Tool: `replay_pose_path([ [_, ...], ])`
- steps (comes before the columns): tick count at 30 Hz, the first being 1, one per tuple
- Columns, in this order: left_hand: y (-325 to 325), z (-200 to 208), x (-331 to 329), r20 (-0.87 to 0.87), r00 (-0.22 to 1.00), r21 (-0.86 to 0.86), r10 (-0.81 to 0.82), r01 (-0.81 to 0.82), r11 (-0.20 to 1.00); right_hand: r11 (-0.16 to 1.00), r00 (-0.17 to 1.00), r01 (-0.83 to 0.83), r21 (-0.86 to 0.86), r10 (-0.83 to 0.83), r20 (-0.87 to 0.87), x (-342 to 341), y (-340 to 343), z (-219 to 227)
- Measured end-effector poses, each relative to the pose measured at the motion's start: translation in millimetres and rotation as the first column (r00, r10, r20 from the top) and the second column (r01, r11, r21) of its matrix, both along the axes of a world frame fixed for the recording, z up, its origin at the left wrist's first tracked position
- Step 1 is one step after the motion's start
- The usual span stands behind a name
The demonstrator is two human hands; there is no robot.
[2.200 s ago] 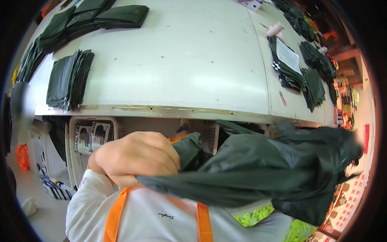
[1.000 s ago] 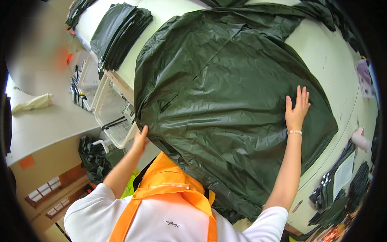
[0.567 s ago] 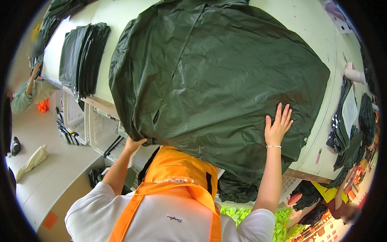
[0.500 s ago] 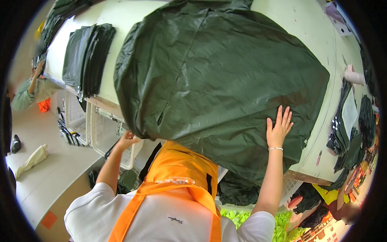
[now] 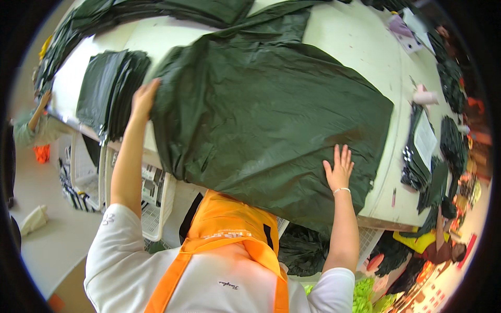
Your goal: The person folds a dark green jacket on a white table. They smooth the fabric, fold the sleeves inward, fold the body in half, and then fold it again into a compact rectangle. The folded jacket is placed on a stack of similar items.
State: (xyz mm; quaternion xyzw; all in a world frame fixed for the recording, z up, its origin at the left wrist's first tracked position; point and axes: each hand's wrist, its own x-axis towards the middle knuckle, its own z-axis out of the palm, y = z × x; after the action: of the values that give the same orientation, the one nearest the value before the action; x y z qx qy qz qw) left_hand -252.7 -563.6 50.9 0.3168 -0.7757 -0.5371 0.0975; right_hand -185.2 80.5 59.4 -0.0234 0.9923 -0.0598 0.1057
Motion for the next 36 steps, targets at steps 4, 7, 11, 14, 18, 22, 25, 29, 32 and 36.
replay_pose_path([
  [4,-32,0,30,0.322,0.931,-0.610,0.172,0.064,0.790,0.996,0.996,-0.005,-0.084,0.012,0.091,-13,-2,11],
  [7,-8,20,7,0.031,0.999,-0.728,-0.010,0.029,0.685,0.954,0.994,-0.026,-0.298,-0.006,-0.108,-33,2,17],
  [11,65,42,-80,-0.077,0.966,-0.785,-0.248,0.095,0.613,0.938,0.974,0.218,-0.271,-0.190,0.127,-79,30,32],
  [14,126,54,-145,-0.084,0.928,-0.796,-0.363,0.157,0.584,0.959,0.958,0.255,-0.126,-0.268,-0.103,-112,59,18],
  [18,185,48,-216,-0.002,0.842,-0.820,-0.539,0.307,0.483,0.890,0.859,0.431,-0.149,-0.456,-0.234,-181,118,-17],
  [22,223,30,-299,0.240,0.866,-0.760,-0.439,0.449,0.470,0.735,0.700,0.624,-0.264,-0.677,-0.228,-276,183,-38],
  [25,256,44,-339,0.530,0.800,-0.705,-0.280,0.600,0.379,0.638,0.643,0.759,-0.125,-0.766,-0.005,-332,192,-16],
  [29,234,23,-386,0.373,0.859,-0.710,-0.350,0.508,0.488,0.745,0.724,0.612,-0.264,-0.663,-0.191,-345,242,-19],
  [32,189,36,-411,0.215,0.969,-0.707,-0.125,0.243,0.665,0.577,0.533,0.672,-0.464,-0.812,-0.239,-317,311,-49],
  [36,173,35,-404,0.046,0.966,-0.802,-0.253,0.186,0.567,0.472,0.512,0.703,-0.531,-0.855,-0.083,-274,381,-58],
])
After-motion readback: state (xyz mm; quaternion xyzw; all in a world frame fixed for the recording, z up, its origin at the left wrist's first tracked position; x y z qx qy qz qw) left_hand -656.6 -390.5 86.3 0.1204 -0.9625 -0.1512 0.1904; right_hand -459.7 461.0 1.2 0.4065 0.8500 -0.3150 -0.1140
